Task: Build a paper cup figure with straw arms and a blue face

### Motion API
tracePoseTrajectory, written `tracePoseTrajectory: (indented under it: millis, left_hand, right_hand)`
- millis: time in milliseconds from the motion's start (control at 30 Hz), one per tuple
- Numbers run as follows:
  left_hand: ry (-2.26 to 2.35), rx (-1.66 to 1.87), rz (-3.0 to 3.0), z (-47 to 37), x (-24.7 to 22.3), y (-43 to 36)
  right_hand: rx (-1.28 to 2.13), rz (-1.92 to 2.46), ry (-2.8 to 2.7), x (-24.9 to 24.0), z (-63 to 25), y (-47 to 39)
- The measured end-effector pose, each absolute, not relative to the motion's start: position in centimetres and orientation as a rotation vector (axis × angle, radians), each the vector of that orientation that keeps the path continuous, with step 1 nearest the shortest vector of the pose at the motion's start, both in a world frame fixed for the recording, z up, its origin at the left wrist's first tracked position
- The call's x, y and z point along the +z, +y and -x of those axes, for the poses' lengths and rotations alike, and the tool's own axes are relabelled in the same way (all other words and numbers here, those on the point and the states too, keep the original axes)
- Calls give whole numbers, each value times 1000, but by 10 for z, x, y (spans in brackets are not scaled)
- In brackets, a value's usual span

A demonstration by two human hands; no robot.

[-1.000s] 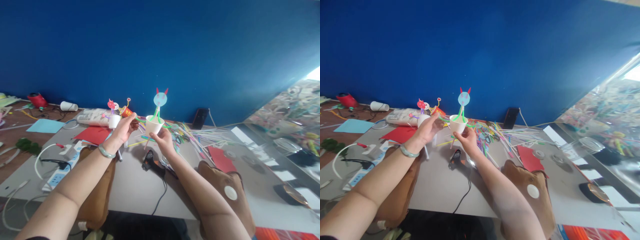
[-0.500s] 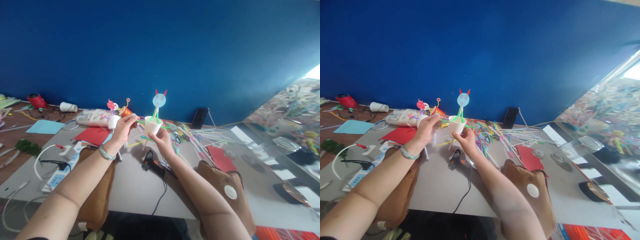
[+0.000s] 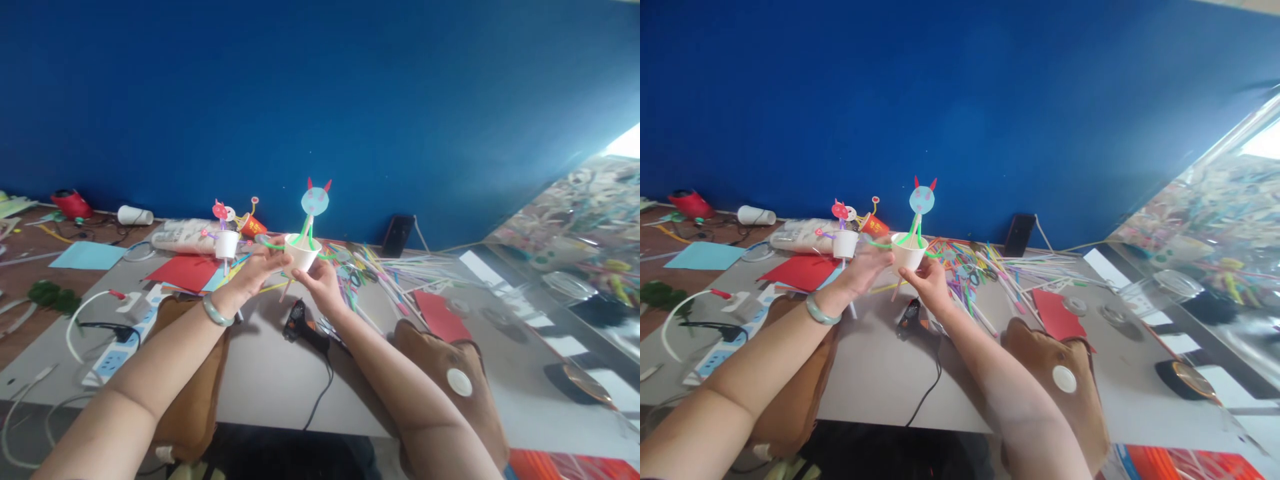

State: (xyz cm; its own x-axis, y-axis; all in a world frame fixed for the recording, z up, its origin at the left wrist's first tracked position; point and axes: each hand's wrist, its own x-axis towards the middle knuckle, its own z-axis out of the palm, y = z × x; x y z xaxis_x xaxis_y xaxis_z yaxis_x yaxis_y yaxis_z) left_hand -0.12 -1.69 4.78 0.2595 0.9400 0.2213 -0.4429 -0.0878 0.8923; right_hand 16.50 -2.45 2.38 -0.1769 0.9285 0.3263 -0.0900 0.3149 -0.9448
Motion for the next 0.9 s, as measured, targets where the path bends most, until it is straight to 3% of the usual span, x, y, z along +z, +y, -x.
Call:
tracePoseTrajectory:
  millis: [400,600,900]
  left_hand:
    - [614,1268,-1033,1,38,-11]
    - [648,1052,-1078,-2,41,-24]
    - [734,959,-1245,-17,45,-41]
  right_hand:
    - [1208,746,-1745,29,-204,3]
    - [1094,967,-1400,45,-229,16]
    - [1054,986,-1593,63,-220,2]
